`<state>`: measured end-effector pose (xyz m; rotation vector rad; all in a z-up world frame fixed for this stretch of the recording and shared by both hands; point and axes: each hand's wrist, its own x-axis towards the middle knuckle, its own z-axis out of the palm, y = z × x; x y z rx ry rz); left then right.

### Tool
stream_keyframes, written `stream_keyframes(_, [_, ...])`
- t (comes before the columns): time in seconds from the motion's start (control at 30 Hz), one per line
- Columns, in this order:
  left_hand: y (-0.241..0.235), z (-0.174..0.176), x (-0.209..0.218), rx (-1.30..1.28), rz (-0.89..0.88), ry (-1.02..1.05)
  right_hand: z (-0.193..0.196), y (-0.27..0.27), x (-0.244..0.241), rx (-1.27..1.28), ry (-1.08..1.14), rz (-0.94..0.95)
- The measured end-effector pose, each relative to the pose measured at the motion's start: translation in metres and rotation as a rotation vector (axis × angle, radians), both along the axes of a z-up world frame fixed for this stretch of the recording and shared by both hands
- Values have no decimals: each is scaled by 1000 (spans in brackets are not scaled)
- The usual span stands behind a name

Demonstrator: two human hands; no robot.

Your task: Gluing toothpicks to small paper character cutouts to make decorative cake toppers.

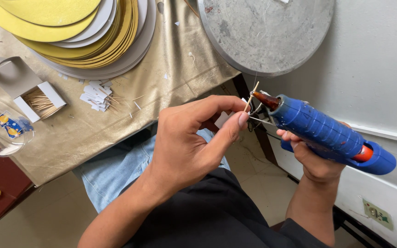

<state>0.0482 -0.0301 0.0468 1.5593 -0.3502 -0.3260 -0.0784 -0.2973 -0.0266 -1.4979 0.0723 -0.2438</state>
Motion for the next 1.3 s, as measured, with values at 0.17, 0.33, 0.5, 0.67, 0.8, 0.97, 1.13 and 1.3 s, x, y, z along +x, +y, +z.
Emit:
stream_keyframes(0.17, [-1, 1, -1, 9, 13, -20, 7, -2, 3, -20, 8, -2])
stream_keyframes(0.33, [0, 1, -3, -3, 0, -31, 18, -2, 6, -110, 3, 40])
stream_keyframes(0.5, [0, 1, -4, 9, -4, -49, 22, 1, 6, -198, 49, 15])
stream_keyframes(0.67, [-1, 5, -5, 37, -12, -49, 26, -4, 5, -191, 30, 26])
stream_keyframes(0.8, [-1, 4, -6, 35, -13, -67, 15, -7, -5, -158, 59, -8])
stream_keyframes(0.97, [-1, 7, -6, 52, -16, -44, 40, 2, 13, -214, 92, -67])
stream_keyframes(1.13, [-2, 7, -6, 39, -30, -35, 35, -3, 2, -264, 68, -15])
stream_keyframes(1.3, [-1, 6, -7, 35, -24, -37, 38, -4, 5, -215, 103, -23])
